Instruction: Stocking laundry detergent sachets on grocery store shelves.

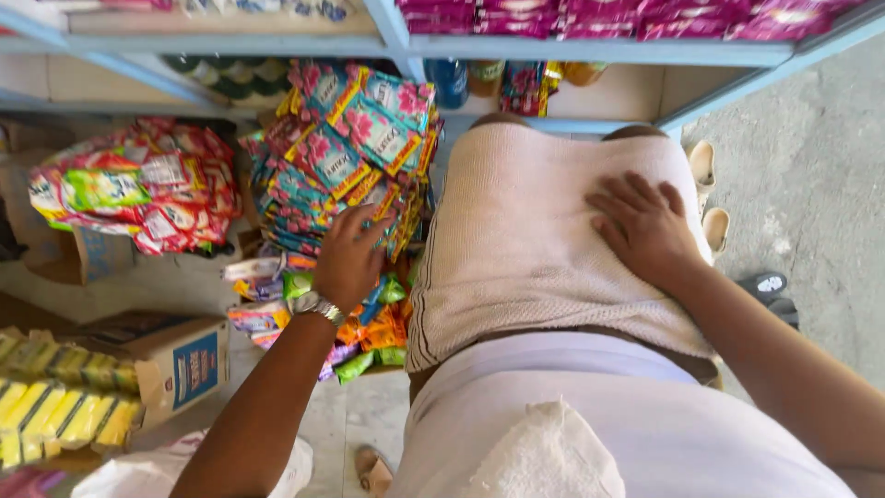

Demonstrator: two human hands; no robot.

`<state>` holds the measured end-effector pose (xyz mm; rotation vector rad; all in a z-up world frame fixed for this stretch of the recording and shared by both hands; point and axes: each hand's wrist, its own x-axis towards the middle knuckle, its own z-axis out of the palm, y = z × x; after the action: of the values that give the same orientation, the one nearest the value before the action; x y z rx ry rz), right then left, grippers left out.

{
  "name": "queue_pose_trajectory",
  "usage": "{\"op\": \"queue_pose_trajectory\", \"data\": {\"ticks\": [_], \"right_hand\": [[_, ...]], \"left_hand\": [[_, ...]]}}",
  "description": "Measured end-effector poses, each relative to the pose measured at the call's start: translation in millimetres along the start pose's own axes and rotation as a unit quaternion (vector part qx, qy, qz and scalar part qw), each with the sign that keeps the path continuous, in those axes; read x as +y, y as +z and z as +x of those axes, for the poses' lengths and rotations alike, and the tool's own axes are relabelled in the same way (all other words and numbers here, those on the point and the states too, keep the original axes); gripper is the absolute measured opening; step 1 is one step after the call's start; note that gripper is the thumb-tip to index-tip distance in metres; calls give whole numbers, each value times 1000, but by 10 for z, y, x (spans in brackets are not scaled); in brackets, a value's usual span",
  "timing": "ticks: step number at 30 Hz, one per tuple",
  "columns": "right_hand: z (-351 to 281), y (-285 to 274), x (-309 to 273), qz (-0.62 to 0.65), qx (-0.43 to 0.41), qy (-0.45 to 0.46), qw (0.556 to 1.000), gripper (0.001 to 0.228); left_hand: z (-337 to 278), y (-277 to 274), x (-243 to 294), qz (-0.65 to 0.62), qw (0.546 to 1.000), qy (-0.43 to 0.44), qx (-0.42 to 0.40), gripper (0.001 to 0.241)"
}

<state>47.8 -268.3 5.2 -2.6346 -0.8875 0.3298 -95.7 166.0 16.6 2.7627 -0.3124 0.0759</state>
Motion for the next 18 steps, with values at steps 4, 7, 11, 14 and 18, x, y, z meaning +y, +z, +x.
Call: {"op": "queue_pose_trajectory", "data": {"ticks": [4, 7, 11, 14, 18], "right_hand": [[89, 30, -9, -13, 10, -13, 1000, 41], [141, 39, -66, -14, 6, -14, 1000, 41], [193, 51, -134, -19, 4, -13, 1000, 40], [183, 60, -155, -13, 6, -14, 1000, 40], [174, 48, -122, -11, 14, -13, 1000, 40]], "left_hand": [[-773, 326, -251, -60, 984, -166, 10, 45], [-1279, 877, -390, -42, 972, -231, -6, 45], [-1527, 1539, -322, -20, 967, -248, -55, 45], [-1277, 1684, -15, 15, 954, -300, -2, 48], [-1072, 1829, 56, 99, 955, -279, -37, 64]]}}
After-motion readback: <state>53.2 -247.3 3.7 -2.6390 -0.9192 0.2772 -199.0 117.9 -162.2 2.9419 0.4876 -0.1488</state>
